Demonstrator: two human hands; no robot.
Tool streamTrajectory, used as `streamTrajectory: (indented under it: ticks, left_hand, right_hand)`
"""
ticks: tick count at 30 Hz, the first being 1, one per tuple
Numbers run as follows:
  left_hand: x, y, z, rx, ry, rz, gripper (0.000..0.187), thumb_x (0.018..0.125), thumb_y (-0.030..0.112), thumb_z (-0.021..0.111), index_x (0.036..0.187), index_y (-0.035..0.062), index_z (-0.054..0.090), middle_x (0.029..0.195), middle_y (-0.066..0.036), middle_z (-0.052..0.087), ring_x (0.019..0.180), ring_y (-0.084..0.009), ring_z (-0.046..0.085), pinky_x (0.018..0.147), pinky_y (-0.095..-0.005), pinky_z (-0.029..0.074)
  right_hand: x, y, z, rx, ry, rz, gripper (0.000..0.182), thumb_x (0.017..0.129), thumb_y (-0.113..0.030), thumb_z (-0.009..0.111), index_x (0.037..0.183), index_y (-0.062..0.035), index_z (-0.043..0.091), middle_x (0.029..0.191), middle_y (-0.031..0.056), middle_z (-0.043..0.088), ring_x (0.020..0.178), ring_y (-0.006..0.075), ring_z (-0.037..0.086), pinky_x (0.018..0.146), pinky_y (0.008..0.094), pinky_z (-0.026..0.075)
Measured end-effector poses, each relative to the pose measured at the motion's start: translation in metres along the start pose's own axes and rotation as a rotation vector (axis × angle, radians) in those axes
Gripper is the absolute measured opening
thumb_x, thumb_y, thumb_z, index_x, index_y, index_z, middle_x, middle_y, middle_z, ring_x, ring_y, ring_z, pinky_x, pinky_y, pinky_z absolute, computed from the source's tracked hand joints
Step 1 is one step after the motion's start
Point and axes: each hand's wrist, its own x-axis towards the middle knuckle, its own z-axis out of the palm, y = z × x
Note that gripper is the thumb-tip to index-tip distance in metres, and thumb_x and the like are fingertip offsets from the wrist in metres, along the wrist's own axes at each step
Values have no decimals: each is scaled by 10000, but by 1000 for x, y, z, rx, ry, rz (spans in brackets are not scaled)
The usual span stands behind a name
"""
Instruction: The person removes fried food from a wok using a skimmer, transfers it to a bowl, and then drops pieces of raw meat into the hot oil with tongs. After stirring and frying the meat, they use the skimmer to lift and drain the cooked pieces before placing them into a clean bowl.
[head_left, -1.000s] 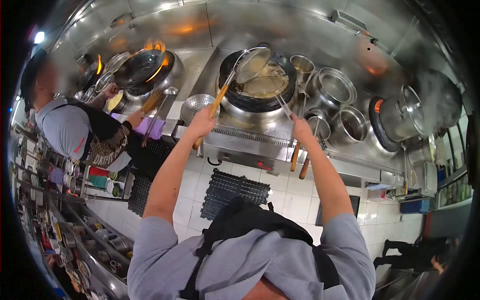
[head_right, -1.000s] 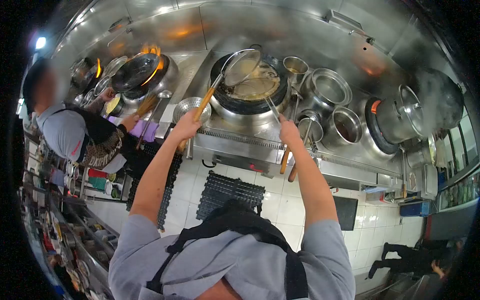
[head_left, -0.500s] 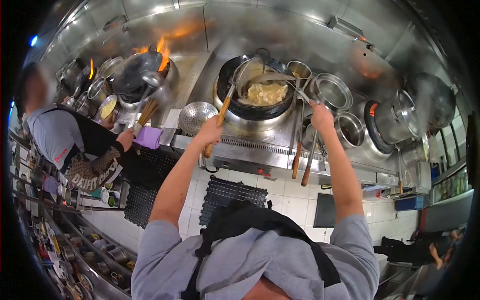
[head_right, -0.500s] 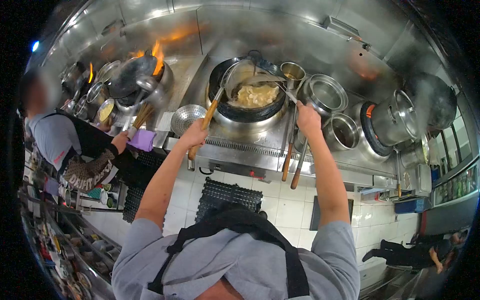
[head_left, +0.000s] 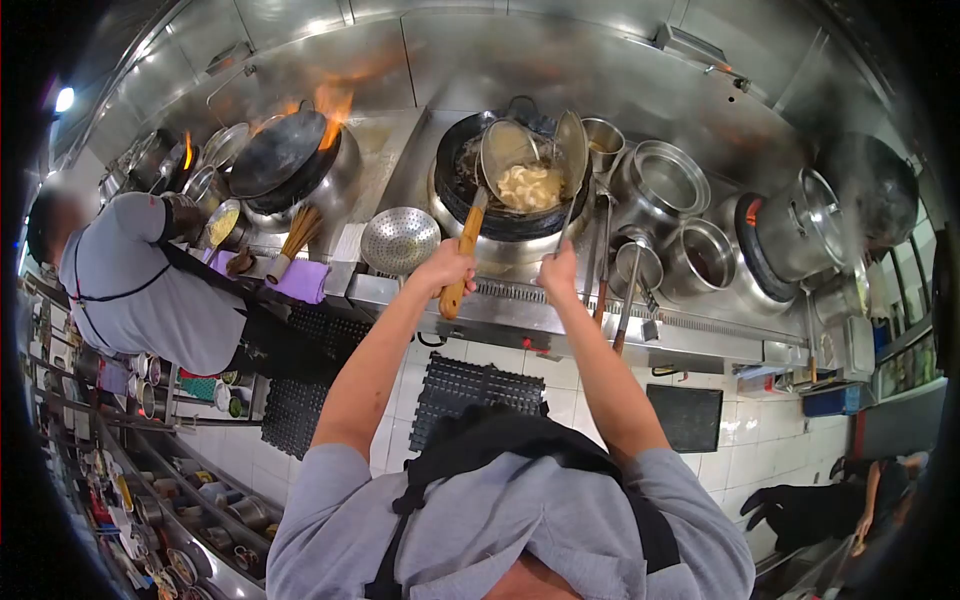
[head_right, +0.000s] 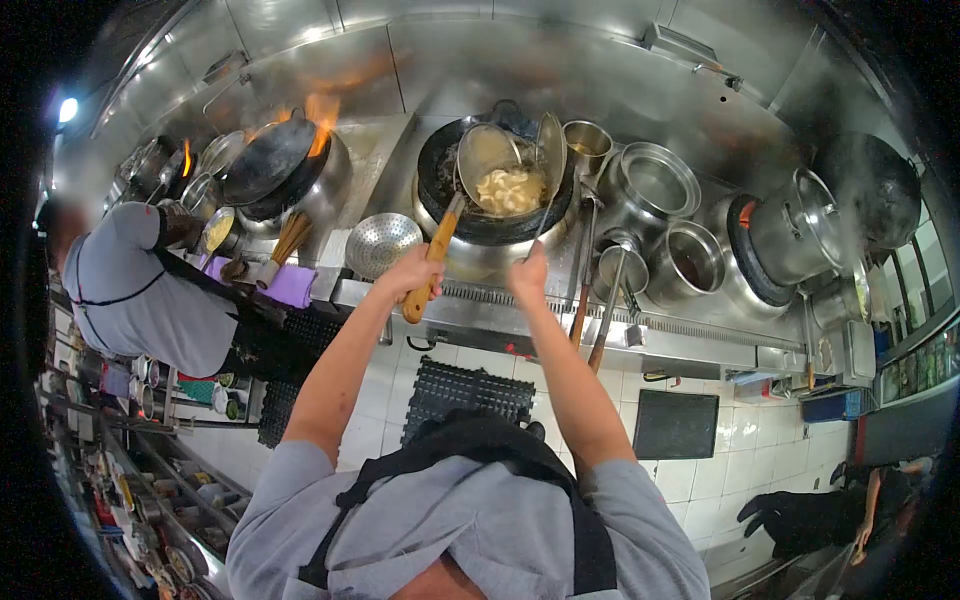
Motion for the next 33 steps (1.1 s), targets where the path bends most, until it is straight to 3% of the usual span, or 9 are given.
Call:
streamTrajectory:
  ticks: [4,6,9,12,17,22,26,30,33]
  left_hand:
    - [0,8,1,-34,-8,-38,183,870,56,571,1005,-14,468,724,-86,565,547,-207,614,468,-356,529]
    - [0,9,-1,-54,-26,-56,200,871,73,583,1014,0,463,739,-85,570,549,-203,610,473,-347,528]
    - [4,10,-8,-140,-76,-52,203,881,83,587,1027,0,474,755,-92,573,568,-197,610,485,-335,523]
    - [1,10,-22,-351,-142,-62,212,900,86,585,1061,-4,481,797,-95,579,603,-167,597,507,-302,511]
    - [-5,-1,-43,-857,-332,-92,225,937,90,566,1110,-14,469,881,-83,556,644,-94,541,549,-242,487]
    - [-24,16,-32,-1037,-440,-50,229,950,80,544,1137,-16,453,884,-52,506,641,-64,511,573,-222,479]
    - [-21,16,-30,-1059,-531,-2,237,957,77,531,1157,-22,452,876,-39,496,641,-60,509,569,-216,465]
    - [-35,15,-30,-1033,-472,20,245,946,95,552,1149,-14,469,877,-63,535,633,-75,512,554,-235,456]
    - [-38,10,-46,-847,-370,31,231,932,105,576,1113,-6,486,875,-87,572,626,-98,521,554,-251,462]
  right_hand:
    - [-46,-31,43,311,3,178,411,886,92,380,1253,-93,403,772,76,502,490,144,483,359,310,382]
    - [-78,-132,20,561,-49,433,396,888,101,369,1234,-90,386,787,78,499,477,142,470,358,312,377]
    - [-85,-139,31,667,-90,411,658,901,85,401,1503,14,146,829,135,511,509,155,488,332,331,358]
    - [-78,-144,22,539,-172,345,648,874,72,445,1487,13,242,915,202,585,563,227,578,440,380,469]
    - [-18,-98,13,124,-195,-1,613,823,43,493,1429,22,401,1063,216,676,786,303,689,791,394,533]
    - [17,-126,-32,-50,-331,-102,608,837,56,443,1439,-21,411,922,178,679,690,278,659,687,379,533]
    - [16,-166,-66,239,-475,210,620,837,94,395,1403,-134,506,713,130,616,651,221,618,672,350,517]
    - [14,-166,-90,-184,-179,-193,526,846,80,418,1340,-34,558,778,141,646,699,240,649,692,347,522]
    - [12,-151,-106,-138,-90,-190,529,846,71,436,1360,-5,530,792,153,657,749,241,671,730,352,524]
